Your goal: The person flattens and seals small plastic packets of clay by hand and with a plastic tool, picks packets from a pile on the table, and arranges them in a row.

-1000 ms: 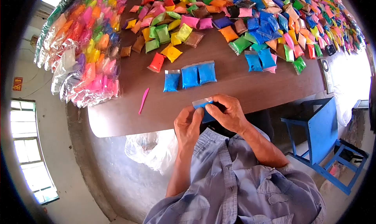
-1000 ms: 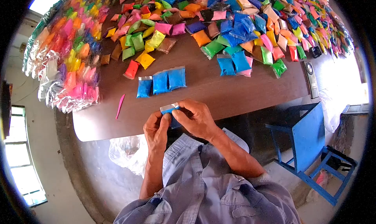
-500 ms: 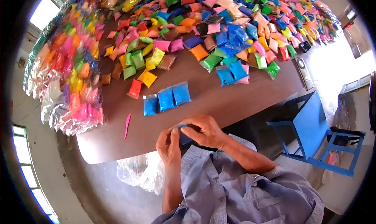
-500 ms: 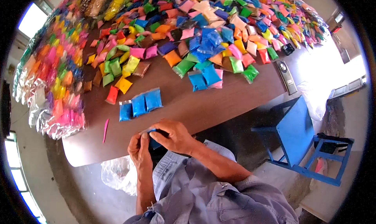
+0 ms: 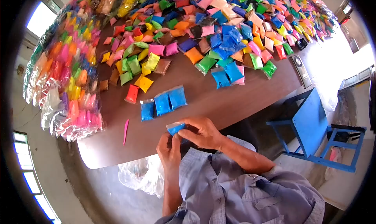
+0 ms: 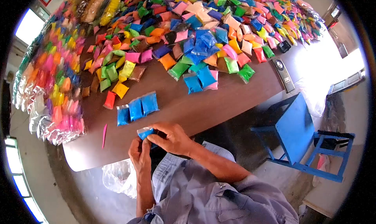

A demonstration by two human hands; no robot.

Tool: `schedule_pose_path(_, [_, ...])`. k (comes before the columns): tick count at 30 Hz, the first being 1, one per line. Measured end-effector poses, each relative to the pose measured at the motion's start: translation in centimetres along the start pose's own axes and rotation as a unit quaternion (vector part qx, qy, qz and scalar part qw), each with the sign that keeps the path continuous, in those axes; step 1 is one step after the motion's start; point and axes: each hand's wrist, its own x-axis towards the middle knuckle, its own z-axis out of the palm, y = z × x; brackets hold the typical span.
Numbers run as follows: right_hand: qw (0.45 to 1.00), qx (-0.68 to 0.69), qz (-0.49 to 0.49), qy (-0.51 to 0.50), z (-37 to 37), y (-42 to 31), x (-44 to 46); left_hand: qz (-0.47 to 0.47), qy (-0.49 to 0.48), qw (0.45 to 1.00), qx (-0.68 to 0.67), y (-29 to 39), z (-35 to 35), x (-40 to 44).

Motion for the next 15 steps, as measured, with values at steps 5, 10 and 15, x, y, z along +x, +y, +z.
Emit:
schedule_pose_path(5, [0.994,0.052,0.093,0.025,0.1,0.5,0.0,-0.042,-0.016,0.997,-0.065,0.5,0.3,0.1])
schedule_pose_path(10, [0.995,0.07,0.07,0.008,-0.1,0.1,0.3,-0.072,-0.02,0.997,-0.007,0.3,0.0,0.3])
schedule_pose_path(15, [0.988,0.116,0.102,-0.021,-0.4,0.5,0.1,-0.053,-0.013,0.998,-0.011,-0.4,-0.3,0.4])
